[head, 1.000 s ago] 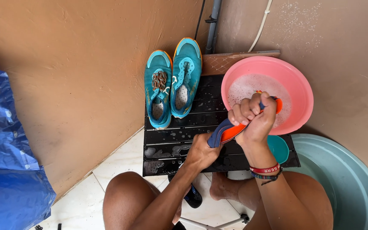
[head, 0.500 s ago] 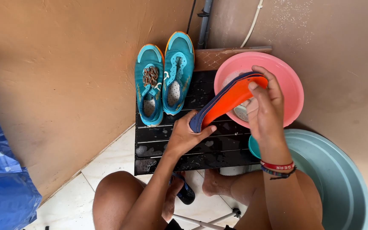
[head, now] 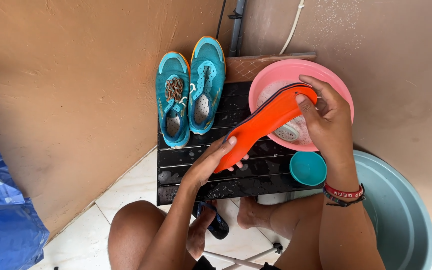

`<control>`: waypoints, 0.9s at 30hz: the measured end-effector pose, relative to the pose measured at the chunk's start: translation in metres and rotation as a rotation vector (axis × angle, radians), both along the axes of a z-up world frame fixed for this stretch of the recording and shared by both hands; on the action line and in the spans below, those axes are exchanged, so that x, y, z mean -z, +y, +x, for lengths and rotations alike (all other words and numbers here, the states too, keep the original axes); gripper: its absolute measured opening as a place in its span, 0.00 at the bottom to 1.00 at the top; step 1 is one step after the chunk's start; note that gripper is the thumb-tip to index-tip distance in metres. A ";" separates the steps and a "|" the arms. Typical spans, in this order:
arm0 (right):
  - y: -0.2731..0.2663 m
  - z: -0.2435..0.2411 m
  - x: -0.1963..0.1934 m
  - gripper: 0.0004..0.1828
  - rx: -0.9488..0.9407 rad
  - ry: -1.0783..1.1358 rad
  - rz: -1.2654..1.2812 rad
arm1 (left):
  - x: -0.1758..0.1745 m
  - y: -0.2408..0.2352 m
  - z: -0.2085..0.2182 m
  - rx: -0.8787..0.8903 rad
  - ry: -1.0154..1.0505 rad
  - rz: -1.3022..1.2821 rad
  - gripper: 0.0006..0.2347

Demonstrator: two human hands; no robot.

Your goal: The person washes a pair of blue sneakers and their orange and blue insoles. They use a small blue cup to scoop soapy water from a pink basin and pour it over the shoes and insoles, then scrub the items with their hands.

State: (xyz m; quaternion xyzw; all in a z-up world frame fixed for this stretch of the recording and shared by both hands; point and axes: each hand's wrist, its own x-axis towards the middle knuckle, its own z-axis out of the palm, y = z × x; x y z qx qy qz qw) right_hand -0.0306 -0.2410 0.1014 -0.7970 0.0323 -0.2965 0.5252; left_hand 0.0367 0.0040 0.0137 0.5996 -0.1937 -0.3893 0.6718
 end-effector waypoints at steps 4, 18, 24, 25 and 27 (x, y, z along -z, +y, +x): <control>-0.006 -0.002 0.000 0.18 -0.020 0.017 -0.046 | 0.009 0.002 -0.004 -0.033 0.174 -0.040 0.44; 0.002 0.002 0.009 0.16 -0.125 0.018 0.036 | 0.031 -0.004 0.003 -0.168 0.471 -0.272 0.41; 0.036 0.001 0.009 0.22 -0.338 0.133 0.002 | 0.000 -0.007 0.006 -0.407 0.652 -0.456 0.40; 0.045 0.003 0.010 0.22 -0.340 0.132 0.003 | -0.007 -0.007 0.004 -0.409 0.651 -0.455 0.40; 0.064 0.006 0.010 0.22 -0.412 0.100 -0.097 | -0.021 -0.006 0.001 -0.567 0.712 -0.466 0.34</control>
